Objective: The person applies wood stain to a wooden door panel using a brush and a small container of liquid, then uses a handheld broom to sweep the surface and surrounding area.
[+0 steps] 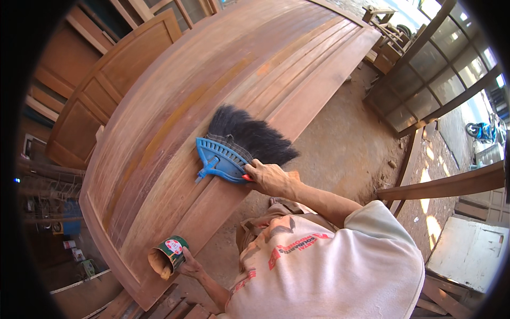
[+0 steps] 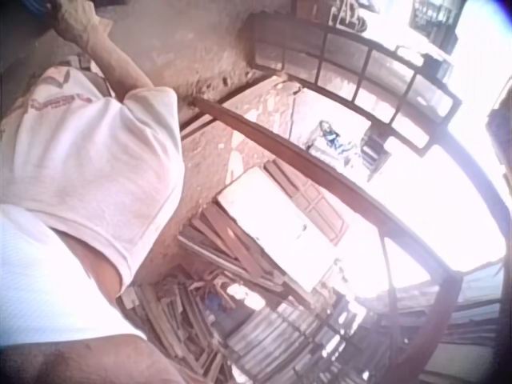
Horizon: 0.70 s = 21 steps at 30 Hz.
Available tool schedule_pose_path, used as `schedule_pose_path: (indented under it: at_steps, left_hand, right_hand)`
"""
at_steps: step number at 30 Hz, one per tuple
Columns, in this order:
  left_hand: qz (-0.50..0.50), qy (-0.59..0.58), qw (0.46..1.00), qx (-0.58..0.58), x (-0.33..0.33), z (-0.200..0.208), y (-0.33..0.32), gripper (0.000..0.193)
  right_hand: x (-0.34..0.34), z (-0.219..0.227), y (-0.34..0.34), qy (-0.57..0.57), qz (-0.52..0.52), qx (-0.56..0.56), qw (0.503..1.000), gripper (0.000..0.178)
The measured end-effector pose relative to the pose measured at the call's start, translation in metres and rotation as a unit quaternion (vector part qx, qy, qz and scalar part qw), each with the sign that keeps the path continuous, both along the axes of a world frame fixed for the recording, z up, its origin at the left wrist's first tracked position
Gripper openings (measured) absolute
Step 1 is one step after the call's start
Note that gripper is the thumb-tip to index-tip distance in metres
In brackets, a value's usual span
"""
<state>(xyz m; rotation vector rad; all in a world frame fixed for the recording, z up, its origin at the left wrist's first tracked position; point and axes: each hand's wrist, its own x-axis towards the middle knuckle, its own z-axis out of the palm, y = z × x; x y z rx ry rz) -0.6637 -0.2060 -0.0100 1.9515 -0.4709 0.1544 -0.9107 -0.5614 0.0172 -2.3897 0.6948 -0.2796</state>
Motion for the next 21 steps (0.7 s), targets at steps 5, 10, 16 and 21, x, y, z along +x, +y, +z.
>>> schedule_pose_path:
  at_steps: [5, 10, 16, 21]
  left_hand:
    - [-0.010, 0.006, 1.000, -0.020, 0.007, -0.008, 0.005, 0.060]
    - [-0.004, 0.008, 1.000, 0.013, 0.011, -0.011, 0.011, 0.060]
    - [0.004, 0.011, 1.000, 0.011, 0.010, -0.010, 0.010, 0.061]
    - [-0.008, 0.014, 1.000, -0.006, 0.009, -0.014, 0.008, 0.063]
  right_hand:
    - [0.000, 0.003, 0.001, 0.005, 0.001, 0.004, 1.000, 0.038]
    - [-0.001, 0.002, 0.000, -0.003, 0.003, 0.005, 1.000, 0.040]
    - [-0.001, -0.001, 0.002, -0.017, -0.007, 0.004, 1.000, 0.041]
    - [-0.005, -0.002, -0.002, -0.028, -0.005, -0.002, 1.000, 0.040]
